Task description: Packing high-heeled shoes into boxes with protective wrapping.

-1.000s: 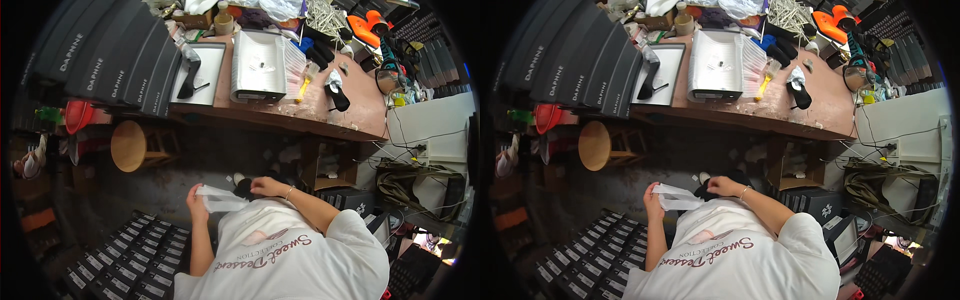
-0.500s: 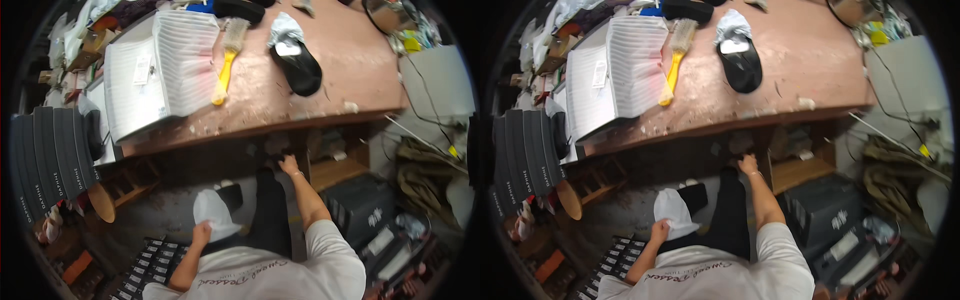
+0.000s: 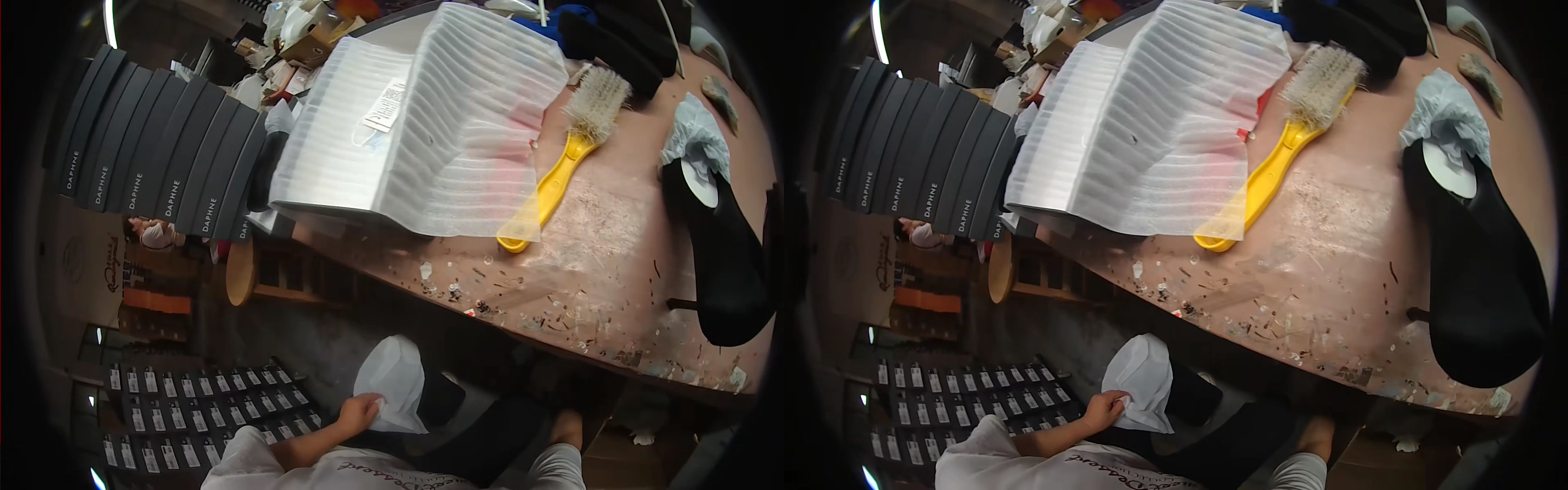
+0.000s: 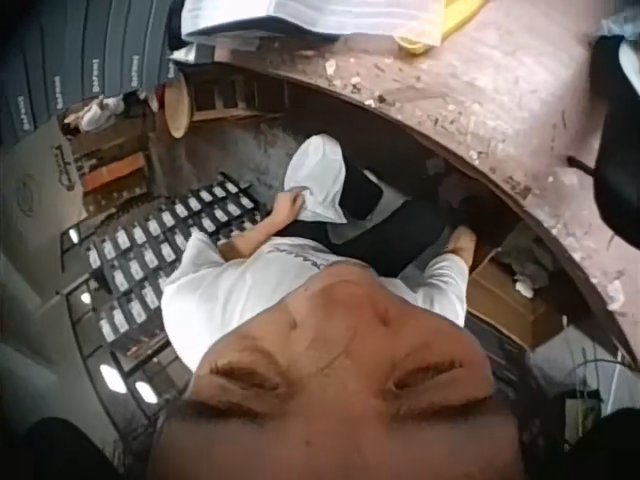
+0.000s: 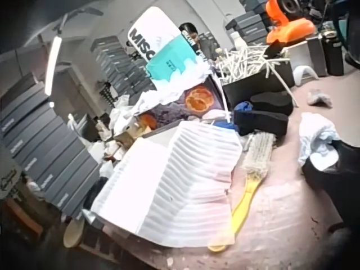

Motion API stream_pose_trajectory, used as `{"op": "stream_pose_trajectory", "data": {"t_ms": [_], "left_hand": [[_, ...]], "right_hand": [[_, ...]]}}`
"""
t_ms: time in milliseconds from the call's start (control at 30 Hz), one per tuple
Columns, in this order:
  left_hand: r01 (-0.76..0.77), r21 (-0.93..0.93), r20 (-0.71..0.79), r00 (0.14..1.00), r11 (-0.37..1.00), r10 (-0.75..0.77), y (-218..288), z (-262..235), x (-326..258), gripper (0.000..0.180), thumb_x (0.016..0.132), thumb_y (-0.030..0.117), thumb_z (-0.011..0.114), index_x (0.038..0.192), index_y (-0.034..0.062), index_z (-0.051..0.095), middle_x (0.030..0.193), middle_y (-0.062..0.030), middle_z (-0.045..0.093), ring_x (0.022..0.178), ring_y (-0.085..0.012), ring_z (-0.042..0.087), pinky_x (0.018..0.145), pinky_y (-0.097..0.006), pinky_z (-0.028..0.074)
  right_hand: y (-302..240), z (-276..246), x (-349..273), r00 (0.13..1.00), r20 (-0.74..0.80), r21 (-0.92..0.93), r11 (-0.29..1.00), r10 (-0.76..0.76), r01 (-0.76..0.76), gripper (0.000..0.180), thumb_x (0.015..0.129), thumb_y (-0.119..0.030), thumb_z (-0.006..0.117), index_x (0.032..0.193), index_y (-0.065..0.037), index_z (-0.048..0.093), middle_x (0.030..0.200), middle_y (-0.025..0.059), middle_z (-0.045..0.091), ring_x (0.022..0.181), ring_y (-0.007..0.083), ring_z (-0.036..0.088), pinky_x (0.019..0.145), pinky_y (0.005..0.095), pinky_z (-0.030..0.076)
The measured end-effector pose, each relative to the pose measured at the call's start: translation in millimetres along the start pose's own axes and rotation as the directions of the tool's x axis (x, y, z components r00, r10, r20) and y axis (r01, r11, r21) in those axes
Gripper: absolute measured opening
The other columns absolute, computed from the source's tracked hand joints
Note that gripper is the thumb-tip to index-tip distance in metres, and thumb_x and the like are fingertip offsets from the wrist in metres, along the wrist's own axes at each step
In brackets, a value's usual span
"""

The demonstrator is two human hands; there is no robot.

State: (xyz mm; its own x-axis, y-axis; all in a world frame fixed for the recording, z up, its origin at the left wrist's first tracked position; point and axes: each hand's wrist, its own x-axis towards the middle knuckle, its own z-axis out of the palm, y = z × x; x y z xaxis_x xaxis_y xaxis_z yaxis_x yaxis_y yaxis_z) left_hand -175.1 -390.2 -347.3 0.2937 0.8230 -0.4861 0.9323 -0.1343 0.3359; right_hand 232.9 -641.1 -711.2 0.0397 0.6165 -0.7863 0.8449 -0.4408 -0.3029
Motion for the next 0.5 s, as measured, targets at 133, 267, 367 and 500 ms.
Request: {"op": "stream_pose_trajectory", "data": {"t_ms": [133,267,367,500], "left_hand": [[0.023,-0.114,0.116,0.993,0.993,-0.010,-1.0,-28.7,-6.8,0.022,0.082,0.014,0.057,0.100,0.0060,0.066,0.092,-0.0186,0.065,0.084,-0.0350,0.063,0.074,-0.038,0.050],[0.079,-0.230,0.076,0.995,0.970,-0.063,-8.3,-57.1,-23.2,0.021,0.083,0.011,0.056,0.100,0.0071,0.067,0.093,-0.0190,0.065,0.087,-0.0361,0.063,0.076,-0.038,0.050],[0.120,-0.302,0.012,0.992,0.946,-0.122,14.5,-86.3,-50.4,0.022,0.082,0.009,0.056,0.102,0.0062,0.067,0.094,-0.0172,0.067,0.087,-0.0293,0.065,0.077,-0.035,0.050],[0.135,-0.496,0.003,0.988,0.858,-0.154,25.0,-126.9,-64.5,0.023,0.082,0.006,0.056,0.102,0.0047,0.067,0.092,-0.0143,0.068,0.084,-0.0232,0.066,0.076,-0.033,0.050]], "right_hand": [[-111.8,-159.6,-15.5,0.855,-0.214,0.362,0.774,-0.473,0.519,0.068,0.080,-0.043,0.065,0.136,-0.011,0.044,0.131,0.0209,0.049,0.122,0.0306,0.046,0.104,0.0387,0.035],[-257.6,-390.8,-235.8,0.679,-0.618,0.553,0.395,-0.395,0.733,0.025,0.074,-0.010,0.073,0.093,0.000,0.060,0.085,0.0092,0.060,0.076,0.0174,0.056,0.068,0.0273,0.046],[-295.9,-512.0,-355.6,-0.170,-0.919,0.040,0.513,0.355,0.858,0.026,0.078,0.001,0.065,0.103,0.002,0.057,0.090,0.0082,0.061,0.085,0.0156,0.057,0.076,0.0334,0.049],[-338.4,-624.7,-445.2,0.187,-0.948,-0.158,0.889,-0.259,0.429,0.053,0.078,-0.022,0.068,0.124,-0.005,0.046,0.094,0.0138,0.062,0.087,0.0259,0.060,0.081,0.0400,0.043]]}}
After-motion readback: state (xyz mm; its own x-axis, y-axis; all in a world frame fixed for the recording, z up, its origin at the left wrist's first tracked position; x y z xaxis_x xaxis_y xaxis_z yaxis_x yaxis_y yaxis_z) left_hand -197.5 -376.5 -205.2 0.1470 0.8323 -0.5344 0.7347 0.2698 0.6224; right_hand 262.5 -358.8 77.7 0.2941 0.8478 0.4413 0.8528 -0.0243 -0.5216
